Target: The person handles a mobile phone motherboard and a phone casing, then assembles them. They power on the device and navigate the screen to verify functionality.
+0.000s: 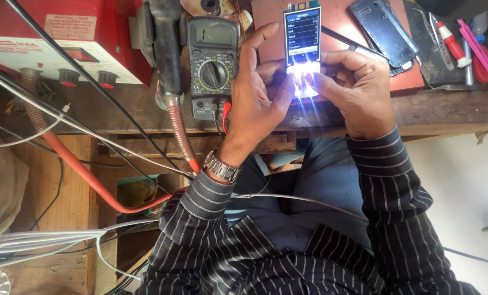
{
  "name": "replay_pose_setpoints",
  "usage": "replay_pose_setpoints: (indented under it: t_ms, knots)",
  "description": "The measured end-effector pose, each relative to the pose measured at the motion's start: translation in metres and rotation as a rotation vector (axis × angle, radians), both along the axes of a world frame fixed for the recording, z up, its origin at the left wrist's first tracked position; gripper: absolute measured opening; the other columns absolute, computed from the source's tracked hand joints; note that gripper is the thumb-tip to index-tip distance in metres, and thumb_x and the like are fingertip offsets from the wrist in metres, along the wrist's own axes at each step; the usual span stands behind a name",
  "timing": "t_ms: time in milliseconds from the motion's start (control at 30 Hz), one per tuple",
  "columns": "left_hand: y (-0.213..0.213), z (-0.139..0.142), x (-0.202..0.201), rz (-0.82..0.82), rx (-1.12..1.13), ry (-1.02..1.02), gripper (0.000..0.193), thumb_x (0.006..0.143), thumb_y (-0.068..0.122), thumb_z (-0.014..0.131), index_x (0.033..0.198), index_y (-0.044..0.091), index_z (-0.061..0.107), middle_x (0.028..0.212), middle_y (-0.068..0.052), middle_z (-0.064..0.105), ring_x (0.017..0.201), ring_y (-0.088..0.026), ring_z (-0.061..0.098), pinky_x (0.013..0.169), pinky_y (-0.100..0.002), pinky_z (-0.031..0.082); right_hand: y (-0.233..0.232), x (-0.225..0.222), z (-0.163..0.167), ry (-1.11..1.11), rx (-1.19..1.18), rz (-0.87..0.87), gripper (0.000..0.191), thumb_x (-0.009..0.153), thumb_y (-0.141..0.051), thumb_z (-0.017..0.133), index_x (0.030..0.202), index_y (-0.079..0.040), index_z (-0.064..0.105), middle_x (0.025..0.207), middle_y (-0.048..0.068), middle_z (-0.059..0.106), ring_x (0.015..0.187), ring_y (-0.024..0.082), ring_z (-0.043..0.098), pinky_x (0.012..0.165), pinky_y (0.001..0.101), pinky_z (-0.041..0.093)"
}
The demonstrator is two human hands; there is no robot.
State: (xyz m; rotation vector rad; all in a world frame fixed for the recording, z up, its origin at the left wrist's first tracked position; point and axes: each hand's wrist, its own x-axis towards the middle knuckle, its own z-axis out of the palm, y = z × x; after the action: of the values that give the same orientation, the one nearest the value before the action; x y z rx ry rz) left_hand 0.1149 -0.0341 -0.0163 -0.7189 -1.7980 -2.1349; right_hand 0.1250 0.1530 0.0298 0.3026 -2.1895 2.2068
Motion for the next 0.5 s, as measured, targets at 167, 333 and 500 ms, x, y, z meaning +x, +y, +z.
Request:
replay_pose_setpoints:
  t_ms: [167, 333, 500]
  knots:
    - [0.0009, 0.0003, 0.0001, -0.008, 0.009, -0.015, 0.068, 0.101, -0.012, 0.066, 0.155, 0.002, 0.026, 0.154, -0.012, 0.042, 0.117, -0.018, 0.073, 0.099, -0.025, 0.063, 0.0008, 0.0002, -0.0011, -0.004, -0.042, 0.012, 0.023, 0.097, 0.005, 0.073, 0.118, 0.007, 0.067, 0.106, 0.009, 0.073, 0.095, 0.012, 0.073, 0.086, 0.025, 0.063]
    - [0.0008, 0.0026, 0.001, -0.008, 0.007, -0.018, 0.068, 0.101, -0.013, 0.065, 0.155, 0.003, 0.026, 0.151, -0.012, 0.044, 0.114, -0.017, 0.073, 0.095, -0.025, 0.064, 0.0017, -0.0001, -0.0034, 0.019, -0.002, 0.0, 0.023, 0.098, 0.006, 0.074, 0.12, 0.009, 0.067, 0.105, 0.009, 0.072, 0.093, 0.011, 0.071, 0.085, 0.0241, 0.061]
    - [0.0015, 0.0086, 0.0031, -0.037, 0.04, -0.087, 0.069, 0.102, -0.012, 0.065, 0.156, 0.005, 0.025, 0.143, -0.013, 0.054, 0.112, -0.015, 0.073, 0.092, -0.024, 0.065, 0.0024, -0.0003, -0.0038, 0.015, -0.02, 0.008, 0.023, 0.097, 0.005, 0.074, 0.119, 0.007, 0.067, 0.106, 0.009, 0.073, 0.094, 0.011, 0.072, 0.085, 0.0236, 0.062]
